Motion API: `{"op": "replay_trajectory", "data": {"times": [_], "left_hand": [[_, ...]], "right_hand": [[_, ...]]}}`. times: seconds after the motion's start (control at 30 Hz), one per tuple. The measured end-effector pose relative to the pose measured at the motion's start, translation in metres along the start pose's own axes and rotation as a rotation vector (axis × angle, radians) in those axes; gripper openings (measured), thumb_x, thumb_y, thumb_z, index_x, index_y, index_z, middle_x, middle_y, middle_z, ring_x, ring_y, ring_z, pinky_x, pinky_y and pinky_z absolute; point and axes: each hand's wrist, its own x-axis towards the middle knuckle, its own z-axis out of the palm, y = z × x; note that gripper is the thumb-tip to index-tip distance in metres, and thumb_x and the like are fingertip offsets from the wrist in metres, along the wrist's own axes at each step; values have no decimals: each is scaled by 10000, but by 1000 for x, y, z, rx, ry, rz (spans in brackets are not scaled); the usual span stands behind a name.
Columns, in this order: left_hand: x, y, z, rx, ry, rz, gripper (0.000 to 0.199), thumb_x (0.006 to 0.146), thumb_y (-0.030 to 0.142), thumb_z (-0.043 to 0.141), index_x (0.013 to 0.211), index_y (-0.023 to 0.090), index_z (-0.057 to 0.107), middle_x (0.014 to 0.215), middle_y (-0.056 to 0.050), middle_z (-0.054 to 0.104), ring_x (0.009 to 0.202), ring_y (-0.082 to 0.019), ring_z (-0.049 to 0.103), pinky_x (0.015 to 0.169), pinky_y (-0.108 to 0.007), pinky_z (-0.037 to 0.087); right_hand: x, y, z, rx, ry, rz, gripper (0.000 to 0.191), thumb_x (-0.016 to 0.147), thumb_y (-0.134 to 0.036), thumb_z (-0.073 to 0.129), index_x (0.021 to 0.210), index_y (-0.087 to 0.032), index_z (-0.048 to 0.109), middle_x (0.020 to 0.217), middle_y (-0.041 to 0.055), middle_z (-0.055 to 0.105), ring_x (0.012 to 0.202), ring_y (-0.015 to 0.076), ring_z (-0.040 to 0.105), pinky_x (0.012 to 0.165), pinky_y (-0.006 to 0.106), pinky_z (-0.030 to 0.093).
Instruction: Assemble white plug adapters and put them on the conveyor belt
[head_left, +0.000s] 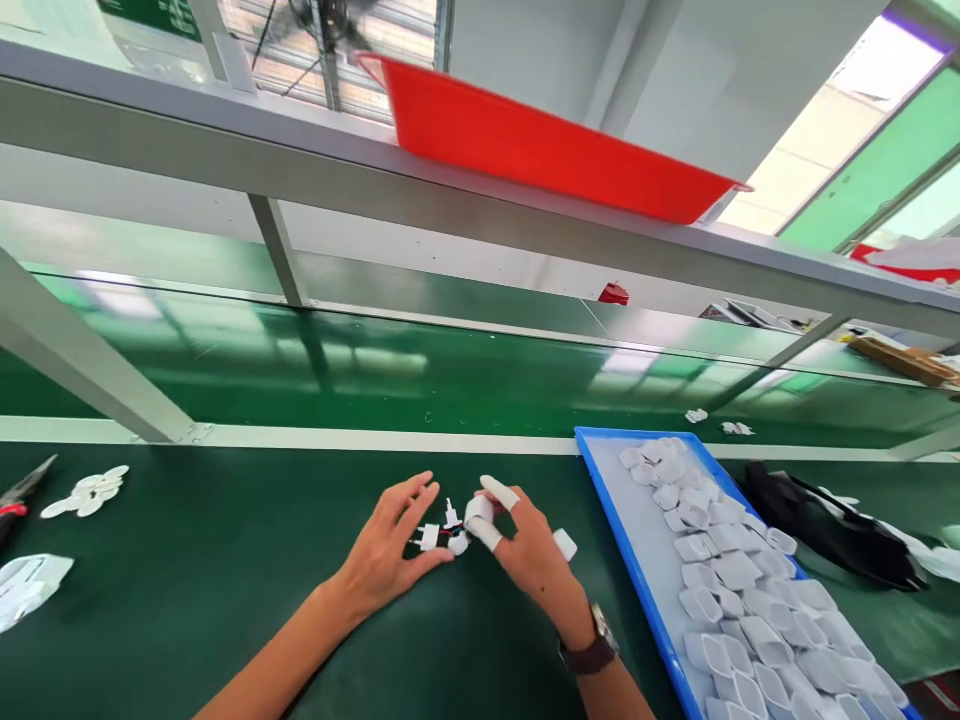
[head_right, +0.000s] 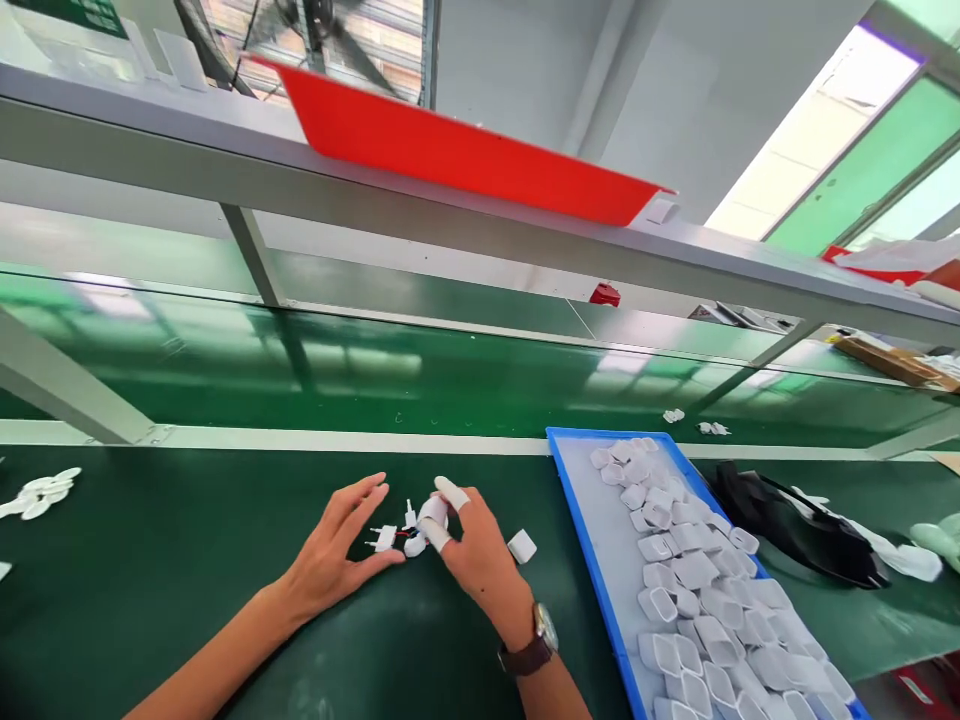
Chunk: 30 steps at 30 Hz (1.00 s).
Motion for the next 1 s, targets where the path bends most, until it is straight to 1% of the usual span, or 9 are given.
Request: {"op": "replay_trajectory", "data": {"times": [0.13,0.27,0.37,0.43,0.5,0.6,0.73,0.87,1.0], "left_hand": [[2,-5,-17,-65,-88,4,445,1010,220,509,1452,245,475,1342,-136,601,1177,-243,632,1007,-391,546],[-12,-35,-38,-2,-129,-298,405,934,333,652,1328,263,590,1229,-77,697,1152,-261,648,1034,-445,518],[-24,-52,-40,16,-231,-419,374,859,335,724,1224,287,663,1245,-56,711,1219,-301,622,1059,-510,488],[-29,-55,-39,12,-259,-420,504,830,331,754,1313,293,614,1352,-76,660,1297,-324,571,1092,-538,454],[-32,-51,-39,7,-220,-372,700,819,362,780,1450,296,484,1480,-105,560,1386,-347,485,1138,-567,397],[-31,-33,-43,-36,-115,-278,790,830,438,778,1505,309,391,1546,-125,468,1439,-364,408,1178,-589,340],[-26,0,-36,-346,-137,-283,787,804,465,794,1466,309,398,1465,-126,519,1317,-328,551,1086,-522,494],[-15,24,-29,-747,-81,-478,361,910,395,672,1211,259,527,1104,-50,682,1009,-216,709,940,-415,583],[-2,28,-41,-981,-93,-609,374,867,453,716,1124,216,582,961,-33,701,865,-183,692,786,-347,590]], "right_hand": [[18,-39,22,168,-237,-59,643,893,-334,704,1477,-250,450,1252,100,646,970,204,673,803,349,608],[16,-39,29,-179,-264,-286,582,846,-163,705,1403,-229,547,1413,119,584,1360,341,468,1115,554,433],[11,-33,40,-413,-343,-405,597,746,-15,659,1313,-197,621,1304,124,656,1395,367,420,1199,619,285],[9,-30,45,-451,-340,-421,592,715,7,638,1275,-187,643,1188,127,690,1330,346,479,1207,604,276],[8,-30,46,-355,-277,-378,570,750,-19,624,1287,-209,635,1080,102,698,1223,305,546,1152,566,370],[7,-32,44,63,-86,-178,561,847,-151,626,1391,-261,543,1057,59,674,1003,217,629,935,440,550],[9,-37,55,653,107,95,509,826,-360,712,1298,-239,564,971,32,653,760,163,661,659,322,606],[11,-42,63,725,121,131,401,830,-397,719,1175,-223,613,891,20,646,732,163,670,683,333,617],[3,-47,55,575,38,-38,407,878,-323,668,1276,-268,602,1116,58,645,951,181,669,868,355,586]]}}
